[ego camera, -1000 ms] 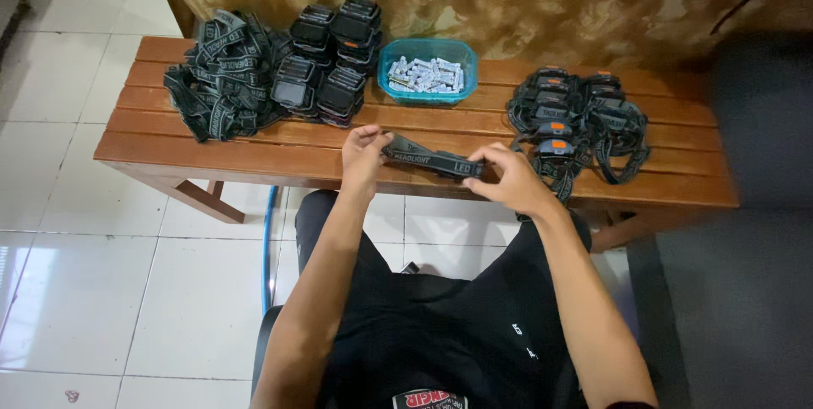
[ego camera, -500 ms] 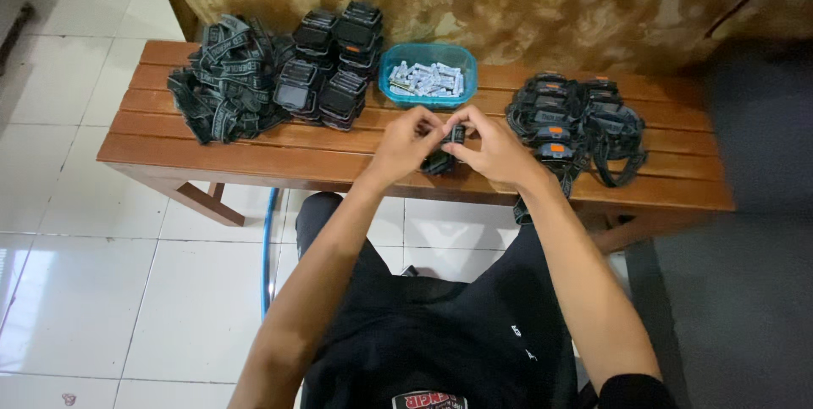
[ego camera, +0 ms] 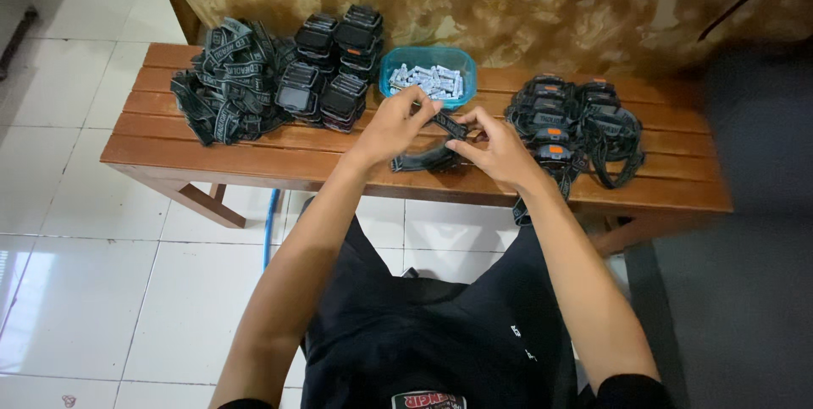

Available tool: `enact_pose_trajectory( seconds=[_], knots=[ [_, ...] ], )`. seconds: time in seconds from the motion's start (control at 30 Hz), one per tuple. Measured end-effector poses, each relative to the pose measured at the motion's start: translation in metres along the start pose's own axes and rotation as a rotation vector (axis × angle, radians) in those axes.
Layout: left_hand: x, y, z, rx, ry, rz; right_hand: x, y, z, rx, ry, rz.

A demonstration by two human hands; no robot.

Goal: The person assembles headlamps by inserting batteries into the headlamp units and attaching the head straps. They handle multiple headlamps and batteries, placing the completed units on the table.

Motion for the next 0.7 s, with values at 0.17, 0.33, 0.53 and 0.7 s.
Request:
enact_pose_trajectory(
  seconds=[0.17,0.33,0.53,0.7],
  knots=[
    [-0.008,-0.003,-0.012,0.153,-0.129,0.024,0.000,0.001,-0.004,-0.027,0.036,-0.001],
    [-0.015,-0.016,-0.014,0.266,-0.156,0.103,0.000,0.018,0.040,-0.062,0.068,0.006],
    [-0.016,-0.025,-0.010,0.439,-0.193,0.207,0.002,0.012,0.029,-0.042,0.069,-0.003],
    [-0.003,0.013,-0.036,0.402,-0.201,0.139,-0.005,0.014,0.016,-0.144,0.125,0.013]
  ],
)
Point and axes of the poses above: each hand's wrist, its own x-axis away from the middle knuckle, its own y-axis out of the palm, z = x × y, the point moved 5 cm from there along -x, towards the middle knuckle, and after that the axes turned 10 degrees about z, right-handed, at the moved point
